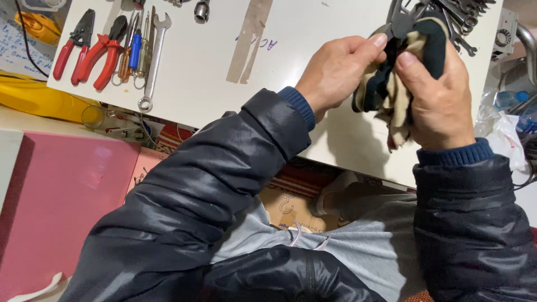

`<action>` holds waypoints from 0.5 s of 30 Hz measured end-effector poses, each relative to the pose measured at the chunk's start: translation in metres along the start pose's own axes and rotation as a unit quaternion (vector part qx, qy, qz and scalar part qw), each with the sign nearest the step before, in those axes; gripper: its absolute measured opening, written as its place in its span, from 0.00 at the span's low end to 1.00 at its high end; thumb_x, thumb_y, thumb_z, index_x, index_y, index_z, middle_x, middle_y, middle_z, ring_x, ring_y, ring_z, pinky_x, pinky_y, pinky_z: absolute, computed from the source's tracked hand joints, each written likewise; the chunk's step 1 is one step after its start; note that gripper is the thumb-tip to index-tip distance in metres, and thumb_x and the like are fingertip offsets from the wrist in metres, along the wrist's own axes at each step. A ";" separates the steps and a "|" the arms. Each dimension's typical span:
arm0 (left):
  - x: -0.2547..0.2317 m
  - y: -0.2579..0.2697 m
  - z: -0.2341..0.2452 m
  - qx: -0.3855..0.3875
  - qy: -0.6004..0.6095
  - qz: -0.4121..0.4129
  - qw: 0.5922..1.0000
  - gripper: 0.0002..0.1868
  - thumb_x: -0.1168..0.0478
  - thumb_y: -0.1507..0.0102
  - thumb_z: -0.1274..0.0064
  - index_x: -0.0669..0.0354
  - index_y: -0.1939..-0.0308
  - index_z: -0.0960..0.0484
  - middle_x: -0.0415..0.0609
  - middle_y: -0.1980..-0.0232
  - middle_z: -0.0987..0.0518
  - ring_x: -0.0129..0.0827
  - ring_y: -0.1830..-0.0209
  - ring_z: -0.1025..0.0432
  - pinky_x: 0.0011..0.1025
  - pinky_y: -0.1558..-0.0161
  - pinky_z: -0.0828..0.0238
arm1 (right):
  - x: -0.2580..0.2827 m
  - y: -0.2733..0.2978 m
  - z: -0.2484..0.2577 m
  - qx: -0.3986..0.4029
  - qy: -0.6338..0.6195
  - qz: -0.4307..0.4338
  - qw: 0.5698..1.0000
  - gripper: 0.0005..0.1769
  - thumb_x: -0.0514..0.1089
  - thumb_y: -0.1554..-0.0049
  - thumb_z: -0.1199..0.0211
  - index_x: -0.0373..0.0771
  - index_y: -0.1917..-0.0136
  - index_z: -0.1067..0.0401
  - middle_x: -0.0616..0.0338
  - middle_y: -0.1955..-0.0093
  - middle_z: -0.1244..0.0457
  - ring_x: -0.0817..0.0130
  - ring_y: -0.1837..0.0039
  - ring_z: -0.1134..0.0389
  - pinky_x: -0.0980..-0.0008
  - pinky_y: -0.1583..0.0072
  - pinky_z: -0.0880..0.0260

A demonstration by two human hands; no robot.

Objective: The person sits on the floor and wipes a pair of red-handled pliers with a cloth. They then place the pliers on a white table and pick up a small metal tool, wiping it with the same cloth.

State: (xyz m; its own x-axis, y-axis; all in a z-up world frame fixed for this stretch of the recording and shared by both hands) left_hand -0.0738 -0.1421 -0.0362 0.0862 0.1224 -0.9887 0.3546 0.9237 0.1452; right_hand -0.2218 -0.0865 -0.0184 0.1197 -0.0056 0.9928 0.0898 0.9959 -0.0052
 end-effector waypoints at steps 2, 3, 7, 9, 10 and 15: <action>-0.001 -0.003 0.002 -0.006 -0.029 -0.018 0.999 0.31 0.40 0.43 0.61 0.61 0.64 0.11 0.40 0.73 0.21 0.22 0.76 0.31 0.21 0.70 0.32 | 0.003 0.002 0.001 -0.005 -0.016 -0.009 1.000 0.15 0.46 0.33 0.42 0.41 0.35 0.34 0.66 0.46 0.35 0.82 0.52 0.35 0.85 0.49 0.31; -0.004 -0.006 -0.001 0.012 0.014 -0.051 0.999 0.27 0.40 0.42 0.59 0.59 0.68 0.16 0.39 0.75 0.24 0.22 0.79 0.32 0.20 0.73 0.32 | -0.002 0.003 0.002 -0.008 -0.092 -0.043 0.995 0.16 0.48 0.36 0.40 0.42 0.37 0.32 0.67 0.48 0.34 0.82 0.54 0.33 0.84 0.49 0.29; -0.019 0.005 -0.006 0.053 0.135 -0.061 0.988 0.26 0.37 0.43 0.55 0.57 0.72 0.23 0.37 0.79 0.33 0.19 0.86 0.43 0.21 0.85 0.48 | -0.011 -0.002 -0.005 0.090 -0.404 -0.061 0.908 0.22 0.43 0.34 0.42 0.33 0.30 0.33 0.54 0.41 0.31 0.69 0.48 0.26 0.76 0.47 0.23; -0.012 0.000 -0.005 0.044 0.134 -0.027 0.990 0.27 0.39 0.42 0.54 0.62 0.67 0.22 0.37 0.79 0.33 0.20 0.87 0.44 0.21 0.87 0.48 | -0.001 -0.002 -0.006 0.041 -0.263 -0.063 0.962 0.19 0.44 0.37 0.42 0.37 0.34 0.31 0.60 0.44 0.32 0.74 0.50 0.28 0.76 0.45 0.25; -0.002 -0.001 -0.004 0.030 0.133 0.015 0.991 0.28 0.41 0.42 0.54 0.67 0.62 0.20 0.37 0.78 0.33 0.20 0.88 0.44 0.21 0.88 0.47 | 0.001 -0.001 -0.002 -0.006 -0.119 -0.075 0.990 0.16 0.46 0.40 0.41 0.42 0.39 0.30 0.66 0.48 0.33 0.78 0.51 0.31 0.76 0.44 0.27; 0.009 -0.006 0.007 -0.047 0.038 0.072 0.996 0.24 0.43 0.39 0.55 0.64 0.67 0.23 0.44 0.75 0.27 0.25 0.84 0.38 0.23 0.81 0.38 | 0.028 0.011 -0.028 -0.055 0.243 0.112 0.962 0.25 0.32 0.41 0.45 0.33 0.31 0.40 0.55 0.52 0.36 0.66 0.56 0.34 0.70 0.54 0.32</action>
State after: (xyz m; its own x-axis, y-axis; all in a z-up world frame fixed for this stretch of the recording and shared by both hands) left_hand -0.0684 -0.1492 -0.0461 0.0583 0.2791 -0.9585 0.2544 0.9243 0.2846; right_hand -0.1896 -0.0783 0.0064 0.5941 0.1404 0.7920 0.1093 0.9614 -0.2524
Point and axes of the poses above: each hand's wrist, its own y-axis away from the middle knuckle, its own z-axis out of the back of the hand, x = y × z, the point moved 9 cm from there along -y, towards the middle knuckle
